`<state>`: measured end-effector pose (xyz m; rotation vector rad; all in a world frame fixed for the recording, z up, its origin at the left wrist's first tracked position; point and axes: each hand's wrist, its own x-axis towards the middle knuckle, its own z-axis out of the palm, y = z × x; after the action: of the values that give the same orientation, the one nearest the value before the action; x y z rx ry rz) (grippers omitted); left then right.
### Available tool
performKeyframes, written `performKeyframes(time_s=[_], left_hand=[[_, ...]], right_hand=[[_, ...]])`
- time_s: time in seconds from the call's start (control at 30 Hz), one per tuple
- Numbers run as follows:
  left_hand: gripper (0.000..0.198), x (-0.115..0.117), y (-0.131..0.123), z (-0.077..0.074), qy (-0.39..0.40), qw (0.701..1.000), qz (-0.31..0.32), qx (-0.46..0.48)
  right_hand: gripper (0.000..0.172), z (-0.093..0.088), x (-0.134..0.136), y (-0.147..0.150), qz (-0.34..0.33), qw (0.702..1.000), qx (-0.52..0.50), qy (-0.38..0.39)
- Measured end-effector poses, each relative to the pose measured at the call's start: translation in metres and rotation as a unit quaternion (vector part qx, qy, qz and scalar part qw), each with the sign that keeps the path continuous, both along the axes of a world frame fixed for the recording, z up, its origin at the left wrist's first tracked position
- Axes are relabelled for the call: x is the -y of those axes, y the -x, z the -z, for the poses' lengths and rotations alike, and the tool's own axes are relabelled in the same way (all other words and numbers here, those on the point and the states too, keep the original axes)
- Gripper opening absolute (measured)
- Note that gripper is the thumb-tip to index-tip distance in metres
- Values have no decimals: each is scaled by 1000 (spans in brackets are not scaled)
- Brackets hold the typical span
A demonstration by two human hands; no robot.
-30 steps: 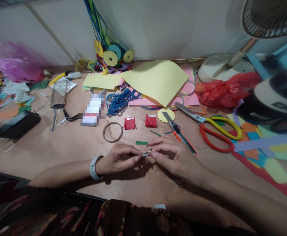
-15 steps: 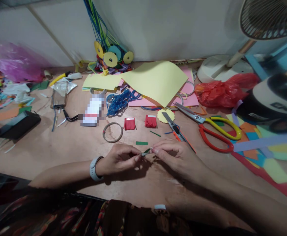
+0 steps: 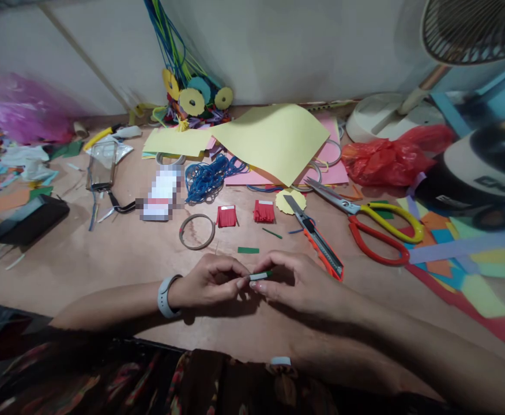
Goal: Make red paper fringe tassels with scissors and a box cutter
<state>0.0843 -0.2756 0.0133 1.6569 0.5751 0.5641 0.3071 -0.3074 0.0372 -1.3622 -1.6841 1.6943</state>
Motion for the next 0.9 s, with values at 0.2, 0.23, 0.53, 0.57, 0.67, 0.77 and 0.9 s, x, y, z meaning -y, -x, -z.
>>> performKeyframes(time_s=[0.2,0.23,0.53,0.57,0.67,0.77,0.9], left_hand=[[20,1,1,2,-35,999,28,3],[20,1,1,2,-38,999,27,3],[18,0,-1,3,-21,999,20,-14],[18,0,-1,2,-14,1000,15,-13],[18,-2,-1,1,7,1000,-3,-24],[20,-3,0,2,19,998,-24,-53],[22,-4,1,3,42,994,-40,-90]], right_hand=[[31,4,5,4,-16,999,13,-36],[31,4,5,4,-16,998,23,-52],[32,7,5,4,3,995,13,-95],[33,8,5,4,12,997,7,-77],[36,13,4,3,40,999,-7,-30],[40,18,4,2,57,998,-13,19],[45,21,1,1,76,996,-14,37]])
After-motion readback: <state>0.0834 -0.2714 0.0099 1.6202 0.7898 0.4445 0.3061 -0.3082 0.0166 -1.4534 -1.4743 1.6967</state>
